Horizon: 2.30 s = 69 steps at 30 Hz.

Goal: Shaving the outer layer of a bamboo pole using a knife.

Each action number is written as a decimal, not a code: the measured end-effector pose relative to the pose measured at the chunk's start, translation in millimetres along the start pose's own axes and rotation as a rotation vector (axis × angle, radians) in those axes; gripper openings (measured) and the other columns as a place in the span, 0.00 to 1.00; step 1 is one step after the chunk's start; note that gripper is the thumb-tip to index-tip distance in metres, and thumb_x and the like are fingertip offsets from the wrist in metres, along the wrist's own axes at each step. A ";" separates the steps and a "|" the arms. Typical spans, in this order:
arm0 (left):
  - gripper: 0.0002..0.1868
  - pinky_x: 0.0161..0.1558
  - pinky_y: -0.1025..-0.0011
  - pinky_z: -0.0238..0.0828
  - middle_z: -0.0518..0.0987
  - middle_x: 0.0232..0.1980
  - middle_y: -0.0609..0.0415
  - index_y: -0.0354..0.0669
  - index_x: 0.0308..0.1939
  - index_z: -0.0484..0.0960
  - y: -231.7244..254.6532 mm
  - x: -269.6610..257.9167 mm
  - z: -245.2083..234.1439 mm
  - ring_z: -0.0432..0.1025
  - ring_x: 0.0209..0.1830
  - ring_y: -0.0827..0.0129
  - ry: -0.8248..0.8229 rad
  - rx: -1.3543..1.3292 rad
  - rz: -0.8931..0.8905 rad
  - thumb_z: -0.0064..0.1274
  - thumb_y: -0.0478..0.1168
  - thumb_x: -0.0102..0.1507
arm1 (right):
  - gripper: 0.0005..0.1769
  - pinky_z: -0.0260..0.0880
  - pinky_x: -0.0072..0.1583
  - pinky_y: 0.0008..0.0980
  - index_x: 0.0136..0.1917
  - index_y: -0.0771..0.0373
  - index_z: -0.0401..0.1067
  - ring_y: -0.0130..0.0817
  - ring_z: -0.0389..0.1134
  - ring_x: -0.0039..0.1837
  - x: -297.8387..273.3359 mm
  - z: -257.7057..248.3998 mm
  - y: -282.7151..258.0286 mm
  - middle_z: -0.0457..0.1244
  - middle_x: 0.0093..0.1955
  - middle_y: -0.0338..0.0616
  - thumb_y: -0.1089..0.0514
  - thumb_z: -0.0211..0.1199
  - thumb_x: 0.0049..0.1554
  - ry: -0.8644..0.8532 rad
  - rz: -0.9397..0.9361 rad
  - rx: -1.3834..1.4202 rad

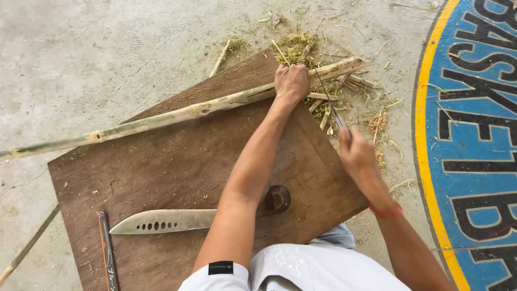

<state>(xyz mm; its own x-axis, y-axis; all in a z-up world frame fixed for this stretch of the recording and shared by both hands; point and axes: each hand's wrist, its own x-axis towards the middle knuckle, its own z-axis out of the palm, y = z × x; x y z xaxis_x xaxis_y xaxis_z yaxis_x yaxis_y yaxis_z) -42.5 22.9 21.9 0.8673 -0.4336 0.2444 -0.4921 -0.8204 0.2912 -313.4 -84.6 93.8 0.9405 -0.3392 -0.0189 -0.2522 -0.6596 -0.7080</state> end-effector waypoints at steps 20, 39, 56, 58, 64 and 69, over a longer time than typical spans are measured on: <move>0.18 0.39 0.66 0.68 0.72 0.15 0.62 0.54 0.19 0.76 -8.8 6.8 13.5 0.57 0.13 0.76 -0.065 0.105 -0.060 0.50 0.43 0.66 | 0.23 0.61 0.32 0.48 0.45 0.63 0.67 0.45 0.65 0.27 -35.7 -8.0 8.0 0.61 0.25 0.53 0.43 0.47 0.68 0.019 0.034 -0.078; 0.17 0.33 0.66 0.66 0.75 0.16 0.58 0.54 0.19 0.79 -3.1 4.4 10.3 0.60 0.13 0.77 0.019 0.157 0.007 0.49 0.38 0.64 | 0.23 0.64 0.40 0.55 0.49 0.65 0.69 0.64 0.66 0.38 4.9 26.9 23.7 0.63 0.33 0.62 0.43 0.48 0.70 0.133 -0.074 -0.088; 0.16 0.32 0.68 0.63 0.73 0.13 0.61 0.52 0.20 0.81 -1.7 4.8 28.8 0.54 0.10 0.79 0.030 0.134 -0.021 0.52 0.40 0.64 | 0.25 0.58 0.33 0.40 0.45 0.65 0.68 0.31 0.56 0.30 12.2 13.9 5.1 0.57 0.29 0.42 0.44 0.47 0.71 0.066 -0.029 -0.038; 0.16 0.30 0.68 0.62 0.72 0.13 0.61 0.51 0.20 0.81 -1.0 2.4 20.6 0.53 0.10 0.79 0.022 0.147 -0.026 0.51 0.42 0.64 | 0.25 0.56 0.31 0.41 0.44 0.65 0.67 0.31 0.55 0.27 44.8 28.8 -4.8 0.56 0.27 0.41 0.44 0.45 0.71 -0.006 0.020 0.020; 0.19 0.29 0.68 0.63 0.72 0.13 0.61 0.53 0.19 0.80 -10.5 -1.6 36.5 0.53 0.10 0.80 0.035 0.131 -0.016 0.48 0.35 0.65 | 0.23 0.62 0.36 0.48 0.49 0.67 0.70 0.49 0.63 0.31 -2.9 13.1 -9.8 0.62 0.30 0.55 0.44 0.48 0.70 0.126 -0.095 0.000; 0.13 0.35 0.66 0.67 0.78 0.17 0.54 0.52 0.18 0.82 -8.6 8.6 29.2 0.65 0.15 0.72 0.217 0.043 0.049 0.50 0.38 0.58 | 0.24 0.62 0.38 0.53 0.47 0.65 0.69 0.63 0.67 0.37 -26.7 -2.3 -5.4 0.64 0.34 0.63 0.43 0.47 0.70 0.038 0.072 -0.043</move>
<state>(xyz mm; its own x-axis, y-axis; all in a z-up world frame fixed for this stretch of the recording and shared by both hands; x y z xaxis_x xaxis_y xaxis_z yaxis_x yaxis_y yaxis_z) -28.7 15.3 -5.5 0.8038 -0.3868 0.4520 -0.5258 -0.8172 0.2358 -337.7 -73.5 99.8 0.9103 -0.4118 -0.0416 -0.3295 -0.6602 -0.6750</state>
